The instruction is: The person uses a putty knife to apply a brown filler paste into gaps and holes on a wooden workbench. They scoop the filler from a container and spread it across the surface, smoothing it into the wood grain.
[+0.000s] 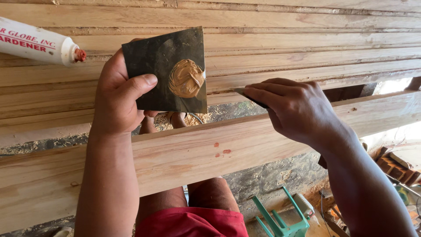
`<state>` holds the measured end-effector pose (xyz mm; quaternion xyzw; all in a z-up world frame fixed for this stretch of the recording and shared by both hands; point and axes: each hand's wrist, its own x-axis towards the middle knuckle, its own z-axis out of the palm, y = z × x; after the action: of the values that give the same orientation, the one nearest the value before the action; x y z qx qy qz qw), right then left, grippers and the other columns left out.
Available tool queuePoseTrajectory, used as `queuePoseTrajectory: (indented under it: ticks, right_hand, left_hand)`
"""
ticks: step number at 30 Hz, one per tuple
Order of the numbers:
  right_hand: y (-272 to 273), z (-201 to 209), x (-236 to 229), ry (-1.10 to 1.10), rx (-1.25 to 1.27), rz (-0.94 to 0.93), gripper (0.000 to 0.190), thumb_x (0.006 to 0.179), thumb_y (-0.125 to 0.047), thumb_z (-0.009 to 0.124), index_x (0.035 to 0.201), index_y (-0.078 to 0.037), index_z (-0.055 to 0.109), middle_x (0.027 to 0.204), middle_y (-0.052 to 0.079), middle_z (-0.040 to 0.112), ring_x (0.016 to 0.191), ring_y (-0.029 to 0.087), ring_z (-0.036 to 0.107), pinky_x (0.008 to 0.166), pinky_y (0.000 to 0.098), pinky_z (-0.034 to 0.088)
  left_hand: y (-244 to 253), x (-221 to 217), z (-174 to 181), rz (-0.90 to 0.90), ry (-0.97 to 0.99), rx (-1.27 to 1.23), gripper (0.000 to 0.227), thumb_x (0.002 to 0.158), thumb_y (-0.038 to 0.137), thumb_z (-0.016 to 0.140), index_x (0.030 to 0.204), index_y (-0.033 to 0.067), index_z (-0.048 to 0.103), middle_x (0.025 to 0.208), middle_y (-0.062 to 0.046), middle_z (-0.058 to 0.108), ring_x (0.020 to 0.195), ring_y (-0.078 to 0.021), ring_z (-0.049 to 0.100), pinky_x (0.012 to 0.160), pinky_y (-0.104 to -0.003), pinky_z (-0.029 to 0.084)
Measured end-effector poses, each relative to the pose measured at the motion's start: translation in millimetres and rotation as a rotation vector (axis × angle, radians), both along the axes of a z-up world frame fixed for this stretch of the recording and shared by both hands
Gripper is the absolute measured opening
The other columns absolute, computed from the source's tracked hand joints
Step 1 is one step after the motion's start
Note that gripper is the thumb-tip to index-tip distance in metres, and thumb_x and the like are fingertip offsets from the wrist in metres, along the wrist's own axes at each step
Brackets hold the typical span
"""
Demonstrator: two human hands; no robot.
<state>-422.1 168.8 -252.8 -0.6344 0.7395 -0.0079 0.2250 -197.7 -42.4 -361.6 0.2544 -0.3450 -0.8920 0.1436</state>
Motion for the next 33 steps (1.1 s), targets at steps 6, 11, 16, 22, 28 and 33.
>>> queuePoseTrajectory:
  ticks: [6,11,16,22,28,33]
  right_hand:
    - [-7,-6,5,-0.015,0.082,0.015,0.039,0.090,0.002,0.062,0.122,-0.016,0.075,0.115,0.003,0.078,0.090,0.019,0.076,0.056,0.0347,0.061]
    - [0,-3,12,-0.113,0.002,0.085,0.043,0.093,0.008,0.055,0.123,-0.018,0.072,0.119,0.003,0.077,0.102,0.018,0.076,0.065,0.0291,0.064]
    - [9,10,0,0.001,0.014,0.048,0.047,0.087,0.007,0.061,0.125,-0.018,0.074,0.115,0.003,0.078,0.100,0.019,0.075,0.068,0.0343,0.064]
    - [10,0,-6,0.026,0.012,-0.001,0.042,0.090,0.004,0.064,0.123,-0.018,0.075,0.116,0.002,0.078,0.104,0.019,0.075,0.070,0.0337,0.063]
    - [10,0,4,-0.010,-0.025,0.037,0.039,0.091,0.005,0.063,0.121,-0.018,0.075,0.117,0.001,0.077,0.104,0.019,0.075,0.073,0.0331,0.064]
    - [11,18,10,-0.015,0.114,-0.027,0.042,0.084,0.004,0.063,0.119,-0.015,0.077,0.114,0.004,0.079,0.094,0.021,0.076,0.064,0.0369,0.062]
  left_hand:
    - [-1,1,-1,-0.004,0.037,0.023,0.044,0.096,0.001,0.053,0.139,-0.0051,0.053,0.103,-0.008,0.067,0.063,-0.0078,0.057,0.045,-0.023,0.044]
    - [-2,0,-1,-0.020,0.016,0.017,0.041,0.096,0.002,0.054,0.136,-0.0055,0.054,0.102,-0.009,0.067,0.060,-0.0082,0.056,0.044,-0.023,0.044]
    - [-1,0,-1,-0.007,0.028,0.027,0.042,0.096,0.002,0.055,0.137,-0.0049,0.053,0.103,-0.009,0.067,0.064,-0.0094,0.057,0.046,-0.024,0.045]
    - [1,0,1,-0.011,0.025,-0.018,0.042,0.096,0.003,0.054,0.138,-0.0043,0.054,0.101,-0.009,0.067,0.060,-0.0087,0.055,0.044,-0.023,0.044]
    - [0,0,0,-0.008,0.041,-0.011,0.041,0.097,0.002,0.054,0.137,-0.0053,0.054,0.101,-0.009,0.067,0.061,-0.0081,0.056,0.047,-0.024,0.045]
    - [0,2,1,0.020,0.025,0.043,0.042,0.094,0.003,0.055,0.136,-0.0046,0.055,0.102,-0.009,0.067,0.061,-0.0085,0.055,0.046,-0.023,0.044]
